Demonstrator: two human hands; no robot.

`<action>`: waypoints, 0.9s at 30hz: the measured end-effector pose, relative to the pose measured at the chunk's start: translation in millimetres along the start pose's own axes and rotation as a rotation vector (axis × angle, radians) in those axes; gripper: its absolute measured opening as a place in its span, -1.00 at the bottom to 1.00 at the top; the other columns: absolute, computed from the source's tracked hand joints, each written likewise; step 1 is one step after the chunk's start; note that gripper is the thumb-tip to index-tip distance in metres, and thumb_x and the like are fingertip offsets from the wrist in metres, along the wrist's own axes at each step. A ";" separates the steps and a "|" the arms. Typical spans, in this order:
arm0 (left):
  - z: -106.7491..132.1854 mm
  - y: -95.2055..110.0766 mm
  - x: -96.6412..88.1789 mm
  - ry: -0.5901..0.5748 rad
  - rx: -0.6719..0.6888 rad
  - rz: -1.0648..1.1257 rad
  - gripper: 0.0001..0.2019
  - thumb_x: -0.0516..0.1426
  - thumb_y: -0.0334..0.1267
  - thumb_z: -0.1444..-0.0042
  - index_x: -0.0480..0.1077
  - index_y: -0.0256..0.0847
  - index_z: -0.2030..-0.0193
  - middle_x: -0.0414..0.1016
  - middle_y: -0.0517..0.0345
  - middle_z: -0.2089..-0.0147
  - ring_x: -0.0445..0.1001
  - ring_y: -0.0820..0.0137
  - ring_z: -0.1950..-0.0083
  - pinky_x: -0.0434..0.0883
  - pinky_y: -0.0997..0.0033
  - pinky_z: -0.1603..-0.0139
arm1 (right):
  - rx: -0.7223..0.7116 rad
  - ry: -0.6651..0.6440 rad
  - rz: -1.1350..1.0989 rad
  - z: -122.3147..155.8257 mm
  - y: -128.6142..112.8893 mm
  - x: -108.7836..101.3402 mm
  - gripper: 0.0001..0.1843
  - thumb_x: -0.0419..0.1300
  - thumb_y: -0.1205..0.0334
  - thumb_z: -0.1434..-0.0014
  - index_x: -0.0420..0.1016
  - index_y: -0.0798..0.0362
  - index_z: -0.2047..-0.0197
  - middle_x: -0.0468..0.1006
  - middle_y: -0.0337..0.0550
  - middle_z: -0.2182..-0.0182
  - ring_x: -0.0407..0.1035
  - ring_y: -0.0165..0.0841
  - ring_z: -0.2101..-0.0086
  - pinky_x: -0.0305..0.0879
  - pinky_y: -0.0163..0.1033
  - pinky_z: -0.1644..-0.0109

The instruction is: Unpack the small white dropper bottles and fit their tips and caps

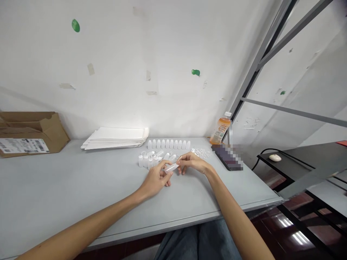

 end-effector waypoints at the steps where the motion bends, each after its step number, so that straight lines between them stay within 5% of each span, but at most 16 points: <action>1: 0.1 -0.3 -0.6 0.013 -0.006 -0.005 -0.67 0.17 -0.08 -0.12 0.32 -0.19 0.04 0.44 0.28 0.45 0.52 0.43 0.52 0.48 0.42 0.45 | 0.003 -0.002 0.004 -0.1 0.1 0.7 -0.56 0.40 -0.09 0.02 0.56 0.19 0.41 0.57 -0.09 0.50 0.48 -0.35 0.47 0.40 -0.26 0.37; 7: 0.0 -6.1 -3.7 0.050 -0.035 -0.027 -0.66 0.17 -0.06 -0.14 0.40 -0.26 0.06 0.46 0.25 0.58 0.52 0.37 0.56 0.50 0.38 0.41 | 0.028 -0.033 0.001 -0.7 1.4 2.5 -0.54 0.41 -0.09 0.04 0.56 0.20 0.37 0.59 -0.08 0.51 0.49 -0.36 0.49 0.39 -0.28 0.37; 14: -2.8 -10.0 -2.7 0.050 -0.056 0.075 -0.59 0.18 0.11 -0.11 0.41 -0.27 0.22 0.44 0.19 0.46 0.55 0.35 0.52 0.50 0.39 0.49 | -0.021 -0.040 -0.034 -1.1 1.4 0.0 -0.58 0.46 0.03 0.10 0.58 0.17 0.27 0.60 -0.11 0.45 0.52 -0.32 0.43 0.39 -0.27 0.35; 22: -3.3 -11.2 -2.5 0.029 -0.062 0.016 -0.61 0.15 0.09 -0.14 0.42 -0.26 0.26 0.46 0.18 0.50 0.54 0.37 0.52 0.48 0.40 0.45 | -0.018 -0.001 -0.030 -2.7 4.0 -3.8 -0.59 0.47 0.05 0.13 0.58 0.18 0.30 0.59 -0.10 0.46 0.52 -0.30 0.40 0.41 -0.26 0.37; 27: -2.2 -9.2 -3.6 0.025 -0.022 -0.070 -0.65 0.16 -0.03 -0.16 0.36 -0.23 0.03 0.48 0.25 0.55 0.53 0.38 0.54 0.47 0.40 0.39 | -0.011 0.013 -0.025 -2.4 2.8 -3.6 -0.61 0.45 0.06 0.09 0.57 0.19 0.30 0.59 -0.10 0.48 0.50 -0.33 0.43 0.40 -0.27 0.37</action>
Point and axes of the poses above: each hand's wrist, its own z-axis away from the middle knuckle, its own x-axis out of the palm, y = z × x, the point moved 6 cm from there along -z, towards the middle knuckle
